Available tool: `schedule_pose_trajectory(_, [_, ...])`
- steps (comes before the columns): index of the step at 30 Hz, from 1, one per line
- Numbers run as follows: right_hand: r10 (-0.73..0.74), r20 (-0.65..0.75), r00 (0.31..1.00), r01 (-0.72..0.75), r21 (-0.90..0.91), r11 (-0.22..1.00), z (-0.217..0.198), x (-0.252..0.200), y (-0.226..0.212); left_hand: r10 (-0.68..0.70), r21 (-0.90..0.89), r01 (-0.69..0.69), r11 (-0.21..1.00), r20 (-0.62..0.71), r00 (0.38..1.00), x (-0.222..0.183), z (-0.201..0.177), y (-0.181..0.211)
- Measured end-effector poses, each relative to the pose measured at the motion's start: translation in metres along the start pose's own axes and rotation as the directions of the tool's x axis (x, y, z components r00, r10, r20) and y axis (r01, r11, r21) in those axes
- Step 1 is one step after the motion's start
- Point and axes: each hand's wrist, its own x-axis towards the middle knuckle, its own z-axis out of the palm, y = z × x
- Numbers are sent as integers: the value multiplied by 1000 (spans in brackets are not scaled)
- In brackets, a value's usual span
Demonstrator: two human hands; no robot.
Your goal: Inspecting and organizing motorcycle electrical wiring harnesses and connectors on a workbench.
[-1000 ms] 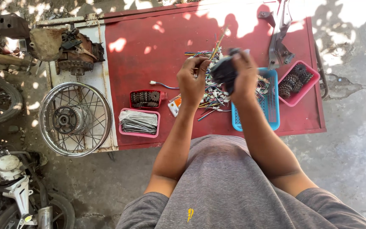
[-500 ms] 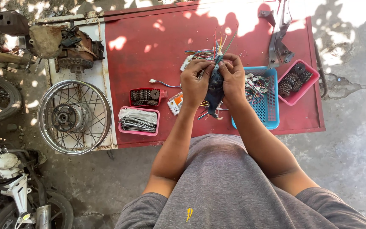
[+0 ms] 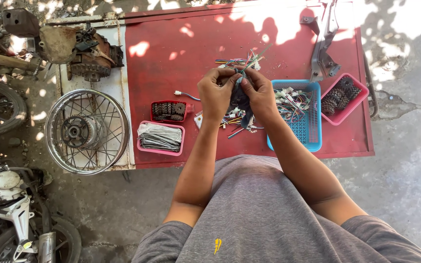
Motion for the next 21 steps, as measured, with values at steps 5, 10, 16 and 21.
schedule_pose_trajectory(5, [96, -30, 995, -93, 99, 991, -4, 3, 6, 28, 16, -30, 999, 77, 997, 4, -5, -7])
schedule_pose_trajectory(10, [231, -138, 963, -193, 244, 950, -13, 8, 40, 142, 103, -162, 981, 180, 973, 0, -5, 7])
schedule_pose_trajectory(16, [325, -228, 918, -225, 373, 900, -31, 19, 39, 18, -149, 28, 988, 293, 956, 1, -7, -8])
schedule_pose_trajectory(21, [303, -339, 891, -138, 433, 891, -84, 35, 25, -11, -204, 72, 976, 282, 959, 7, -25, -14])
